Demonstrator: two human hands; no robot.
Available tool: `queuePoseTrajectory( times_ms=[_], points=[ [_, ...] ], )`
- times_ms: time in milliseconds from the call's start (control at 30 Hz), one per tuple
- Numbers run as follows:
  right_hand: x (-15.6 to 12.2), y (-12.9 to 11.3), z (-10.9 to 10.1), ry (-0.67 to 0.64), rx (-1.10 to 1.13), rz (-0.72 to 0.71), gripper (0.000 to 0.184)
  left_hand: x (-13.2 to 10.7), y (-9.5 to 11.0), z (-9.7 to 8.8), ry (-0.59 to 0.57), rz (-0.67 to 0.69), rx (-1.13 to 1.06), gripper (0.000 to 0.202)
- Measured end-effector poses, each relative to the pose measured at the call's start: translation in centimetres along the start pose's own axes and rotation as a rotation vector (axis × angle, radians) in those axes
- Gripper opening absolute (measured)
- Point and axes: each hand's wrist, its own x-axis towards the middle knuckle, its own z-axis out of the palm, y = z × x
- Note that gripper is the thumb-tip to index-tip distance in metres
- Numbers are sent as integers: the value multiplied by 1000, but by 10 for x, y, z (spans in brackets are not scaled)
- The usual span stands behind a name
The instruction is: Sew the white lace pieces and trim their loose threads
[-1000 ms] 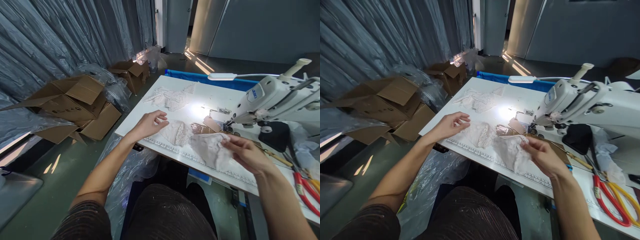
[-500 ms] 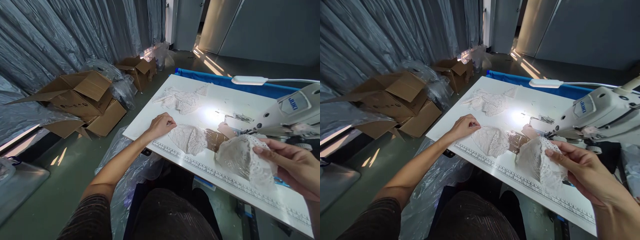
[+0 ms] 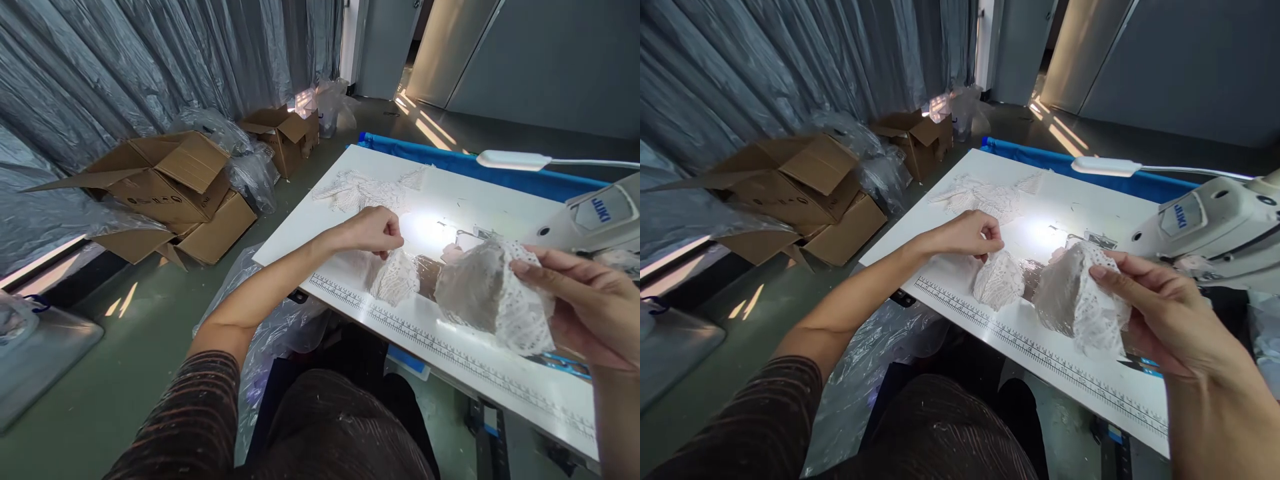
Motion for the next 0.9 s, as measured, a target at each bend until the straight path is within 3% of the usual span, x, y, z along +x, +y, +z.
queuePoseTrajectory(
  times_ms=[133, 233, 367, 433, 500, 633, 700, 800, 900],
  points=[
    [6, -15, 38, -76, 89, -126, 38, 14, -10, -5, -87, -52, -101, 7],
    [13, -14, 69, -164, 214, -217, 29, 9, -26, -23, -41, -73, 144, 8],
    [29, 18, 93, -172, 236, -84, 26, -3, -41, -43, 183, -106, 460, 13],
    [37, 40, 97, -150, 102, -17, 21, -6, -42, -39, 187, -143, 458, 32],
    [44, 57, 96, -152, -55, -80, 21, -8, -42, -25, 141, -173, 451, 45],
    [48, 69, 85, -157, -348, -264, 42, -10, -44, 2, 167, -157, 564, 49],
    [38, 65, 69, -125, -446, -414, 45, -11, -44, 7, 86, -160, 597, 42],
    [2, 52, 24, -103, -516, -691, 37, -11, -28, 9, -27, -145, 599, 40],
    [-48, 36, -33, -128, -512, -707, 30, -1, 7, 10, -141, -256, 474, 38]
  ],
)
